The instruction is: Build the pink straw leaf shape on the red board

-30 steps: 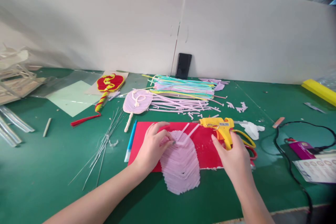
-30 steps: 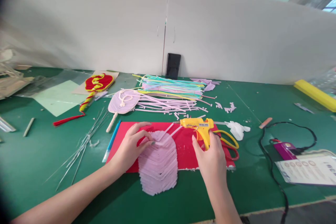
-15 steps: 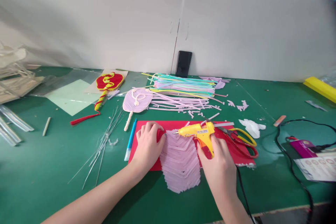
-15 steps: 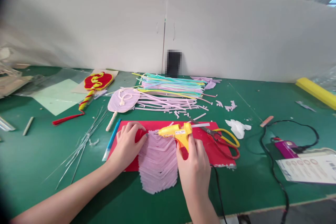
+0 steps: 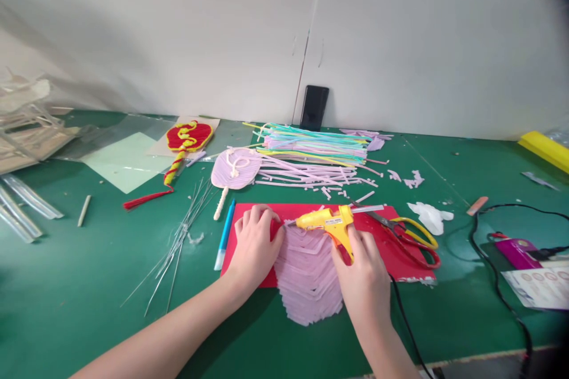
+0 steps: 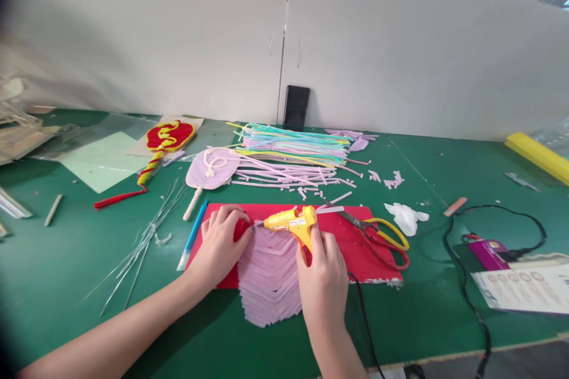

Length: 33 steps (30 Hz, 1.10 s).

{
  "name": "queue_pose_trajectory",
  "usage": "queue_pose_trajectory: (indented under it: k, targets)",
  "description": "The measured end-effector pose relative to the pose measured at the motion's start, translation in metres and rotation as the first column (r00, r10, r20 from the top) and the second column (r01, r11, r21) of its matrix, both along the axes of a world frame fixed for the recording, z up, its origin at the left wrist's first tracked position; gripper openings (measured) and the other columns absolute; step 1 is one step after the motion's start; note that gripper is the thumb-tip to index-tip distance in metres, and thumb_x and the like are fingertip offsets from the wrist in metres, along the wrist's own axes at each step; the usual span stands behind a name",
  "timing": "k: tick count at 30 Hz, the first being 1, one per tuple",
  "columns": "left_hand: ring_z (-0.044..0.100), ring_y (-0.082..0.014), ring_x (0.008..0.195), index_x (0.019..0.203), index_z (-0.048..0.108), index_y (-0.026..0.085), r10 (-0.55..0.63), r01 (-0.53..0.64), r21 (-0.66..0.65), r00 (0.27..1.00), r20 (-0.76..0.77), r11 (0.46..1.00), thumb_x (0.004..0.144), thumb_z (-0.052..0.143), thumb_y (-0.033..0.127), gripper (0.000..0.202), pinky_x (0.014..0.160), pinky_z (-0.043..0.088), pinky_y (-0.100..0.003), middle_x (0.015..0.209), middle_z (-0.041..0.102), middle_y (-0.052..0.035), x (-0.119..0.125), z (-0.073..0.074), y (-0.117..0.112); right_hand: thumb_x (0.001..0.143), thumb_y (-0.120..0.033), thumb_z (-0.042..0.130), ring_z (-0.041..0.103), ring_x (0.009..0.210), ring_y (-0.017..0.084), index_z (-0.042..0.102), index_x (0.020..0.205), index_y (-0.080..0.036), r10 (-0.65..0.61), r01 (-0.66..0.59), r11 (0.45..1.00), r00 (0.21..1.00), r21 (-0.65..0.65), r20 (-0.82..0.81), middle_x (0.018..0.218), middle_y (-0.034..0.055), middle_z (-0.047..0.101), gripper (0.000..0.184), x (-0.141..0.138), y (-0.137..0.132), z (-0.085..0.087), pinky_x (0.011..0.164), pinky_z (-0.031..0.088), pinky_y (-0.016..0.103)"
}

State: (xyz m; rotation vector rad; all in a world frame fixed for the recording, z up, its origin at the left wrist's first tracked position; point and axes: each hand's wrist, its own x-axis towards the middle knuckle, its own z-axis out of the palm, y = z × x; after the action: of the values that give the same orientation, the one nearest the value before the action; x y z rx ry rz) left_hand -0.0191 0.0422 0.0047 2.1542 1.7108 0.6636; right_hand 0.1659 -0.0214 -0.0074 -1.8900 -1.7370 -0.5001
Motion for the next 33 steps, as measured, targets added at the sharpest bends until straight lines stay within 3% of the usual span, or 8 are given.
queue_pose_trajectory:
  k: [33]
  targets:
    - [0.048,-0.0247,0.103,0.088,0.055,0.022,-0.006,0.006,-0.002,1.0,0.002,1.0,0.087,0.048,0.022,0.007,0.09,0.037,-0.046,0.107,0.052,-0.0046,-0.0002,-0.0023,0.0,0.092,-0.021,0.045,0.063,0.085,0.023,0.054,0.116,-0.014,0.065,-0.064,0.998,0.996,0.013,-0.059,0.096,0.0115,0.061,0.026,-0.0003,-0.0007,-0.0008,0.068,0.051,0.031]
